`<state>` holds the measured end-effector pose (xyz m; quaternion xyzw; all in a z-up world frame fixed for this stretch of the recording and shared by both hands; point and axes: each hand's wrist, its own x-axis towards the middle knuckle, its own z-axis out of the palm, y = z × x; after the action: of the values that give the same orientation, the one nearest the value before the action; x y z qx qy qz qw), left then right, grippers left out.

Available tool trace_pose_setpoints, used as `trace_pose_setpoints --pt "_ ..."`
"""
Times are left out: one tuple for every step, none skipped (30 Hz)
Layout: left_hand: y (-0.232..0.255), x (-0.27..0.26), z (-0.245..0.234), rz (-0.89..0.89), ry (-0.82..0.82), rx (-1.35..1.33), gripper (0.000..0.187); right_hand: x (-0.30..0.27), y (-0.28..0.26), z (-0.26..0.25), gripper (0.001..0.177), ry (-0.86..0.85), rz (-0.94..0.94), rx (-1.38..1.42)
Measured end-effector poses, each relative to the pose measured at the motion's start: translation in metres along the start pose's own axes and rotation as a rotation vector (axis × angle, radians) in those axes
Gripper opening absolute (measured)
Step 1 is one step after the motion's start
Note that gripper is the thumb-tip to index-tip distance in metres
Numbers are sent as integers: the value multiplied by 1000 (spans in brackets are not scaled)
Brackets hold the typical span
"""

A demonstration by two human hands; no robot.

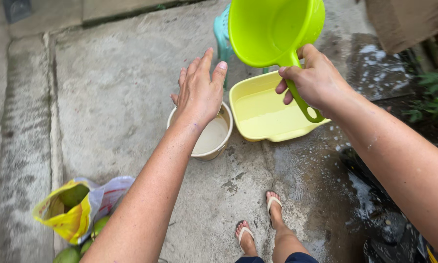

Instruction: The person washes a motorcycle by hand, using a cloth to scrub soapy water onto the frame and pouring water from a basin using a green dipper to rinse the surfaces.

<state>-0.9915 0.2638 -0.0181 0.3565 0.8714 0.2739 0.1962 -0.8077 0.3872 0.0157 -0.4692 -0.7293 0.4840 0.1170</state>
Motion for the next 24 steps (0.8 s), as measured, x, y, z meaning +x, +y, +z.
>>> trace_pose_setpoints --pt "-5 3 1 -12 15 12 65 8 0 5 40 -14 2 -53" --pt "-11 3 2 -29 34 25 65 16 0 10 40 -33 0 -107" --pt "-17 4 2 -46 53 38 64 24 0 14 42 -47 13 -130" --pt "-22 7 1 -65 67 50 64 35 -1 19 44 -59 21 -154" --pt "-27 9 1 -84 81 63 64 46 -3 23 46 -71 29 -178" --pt "-31 10 2 -95 84 76 64 53 -1 27 47 -84 7 -186" --pt "-35 10 2 -106 96 80 64 60 0 34 48 -96 -14 -194" --pt "-39 13 1 -112 116 77 64 71 -2 37 50 -101 -44 -206" --pt "-42 16 0 -118 136 74 64 80 -4 39 47 -128 -74 -229" --pt "-44 17 1 -131 148 76 65 84 -3 43 45 -158 -99 -251" --pt "-47 17 2 -145 161 79 65 88 -3 47 43 -187 -124 -273" --pt "-51 19 4 -159 171 82 65 94 -3 52 42 -210 -126 -275" --pt "-55 20 6 -173 172 92 65 99 -3 59 41 -233 -127 -277" --pt "-59 21 8 -183 177 102 65 104 -4 66 39 -252 -131 -278" --pt "-63 23 9 -193 181 112 65 108 -5 73 39 -267 -144 -295" --pt "-67 26 10 -202 190 115 65 112 -6 80 39 -282 -156 -312" --pt "-72 28 11 -212 199 117 64 115 -8 88 39 -297 -168 -329" --pt "-78 32 11 -216 208 120 64 119 -9 96 39 -309 -166 -335" --pt "-83 35 10 -222 220 122 64 123 -11 104 40 -321 -163 -341" --pt "-89 38 9 -224 227 122 64 125 -13 112 41 -329 -155 -346" --pt "-94 41 7 -226 235 123 63 127 -15 119 40 -344 -157 -348" --pt "-97 44 6 -228 241 124 63 129 -16 125 40 -353 -157 -349" --pt "-101 45 5 -230 247 126 63 131 -18 130 40 -362 -157 -350" --pt "-105 45 3 -234 256 128 62 131 -20 136 40 -365 -164 -348"
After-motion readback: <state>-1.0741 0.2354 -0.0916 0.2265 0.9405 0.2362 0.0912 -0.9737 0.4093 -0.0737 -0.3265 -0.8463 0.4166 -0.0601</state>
